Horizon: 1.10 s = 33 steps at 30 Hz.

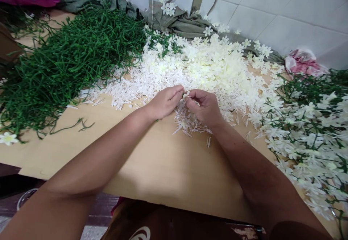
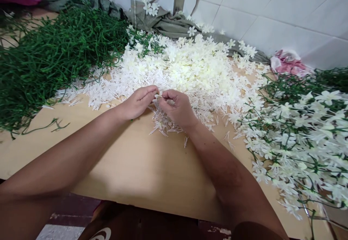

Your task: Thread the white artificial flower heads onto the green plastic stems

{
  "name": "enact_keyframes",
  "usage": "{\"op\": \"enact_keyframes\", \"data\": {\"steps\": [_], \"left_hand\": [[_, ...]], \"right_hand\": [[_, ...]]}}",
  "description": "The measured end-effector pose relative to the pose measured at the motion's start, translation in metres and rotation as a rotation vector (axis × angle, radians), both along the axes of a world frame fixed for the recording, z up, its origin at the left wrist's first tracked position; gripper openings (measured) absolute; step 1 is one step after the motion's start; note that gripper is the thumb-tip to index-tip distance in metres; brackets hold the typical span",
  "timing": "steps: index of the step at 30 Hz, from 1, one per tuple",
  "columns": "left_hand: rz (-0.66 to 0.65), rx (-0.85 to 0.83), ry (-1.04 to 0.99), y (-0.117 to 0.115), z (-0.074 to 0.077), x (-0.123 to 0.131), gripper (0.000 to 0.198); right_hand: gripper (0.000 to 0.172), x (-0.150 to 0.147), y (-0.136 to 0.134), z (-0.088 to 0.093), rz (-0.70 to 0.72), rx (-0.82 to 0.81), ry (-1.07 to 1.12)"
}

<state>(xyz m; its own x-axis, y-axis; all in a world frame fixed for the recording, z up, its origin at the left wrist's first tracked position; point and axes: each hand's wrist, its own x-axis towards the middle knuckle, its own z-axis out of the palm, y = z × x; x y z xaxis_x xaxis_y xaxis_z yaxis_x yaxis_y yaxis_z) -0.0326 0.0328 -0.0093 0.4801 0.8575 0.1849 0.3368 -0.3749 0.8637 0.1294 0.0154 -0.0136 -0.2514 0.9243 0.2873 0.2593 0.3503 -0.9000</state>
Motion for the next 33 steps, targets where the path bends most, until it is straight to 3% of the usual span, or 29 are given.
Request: {"op": "enact_keyframes", "data": {"steps": [8,15,22,28,33], "left_hand": [[0.029,0.042,0.192,0.000,-0.004,0.001,0.021],[0.114,0.074,0.102,-0.002,-0.006,0.005,0.023],[0.113,0.102,0.107,-0.003,-0.006,0.004,0.023],[0.119,0.063,0.166,-0.004,-0.012,0.006,0.020],[0.124,0.137,0.160,-0.004,-0.010,0.007,0.024]], "right_hand": [[0.015,-0.006,-0.002,-0.005,-0.066,-0.034,-0.018],[0.009,-0.008,0.000,-0.016,-0.152,0.105,0.042],[0.006,-0.006,0.001,-0.021,-0.151,0.212,0.036],[0.009,-0.008,0.000,-0.018,-0.191,0.149,0.049],[0.012,-0.004,0.003,-0.012,-0.160,-0.039,0.121]]}}
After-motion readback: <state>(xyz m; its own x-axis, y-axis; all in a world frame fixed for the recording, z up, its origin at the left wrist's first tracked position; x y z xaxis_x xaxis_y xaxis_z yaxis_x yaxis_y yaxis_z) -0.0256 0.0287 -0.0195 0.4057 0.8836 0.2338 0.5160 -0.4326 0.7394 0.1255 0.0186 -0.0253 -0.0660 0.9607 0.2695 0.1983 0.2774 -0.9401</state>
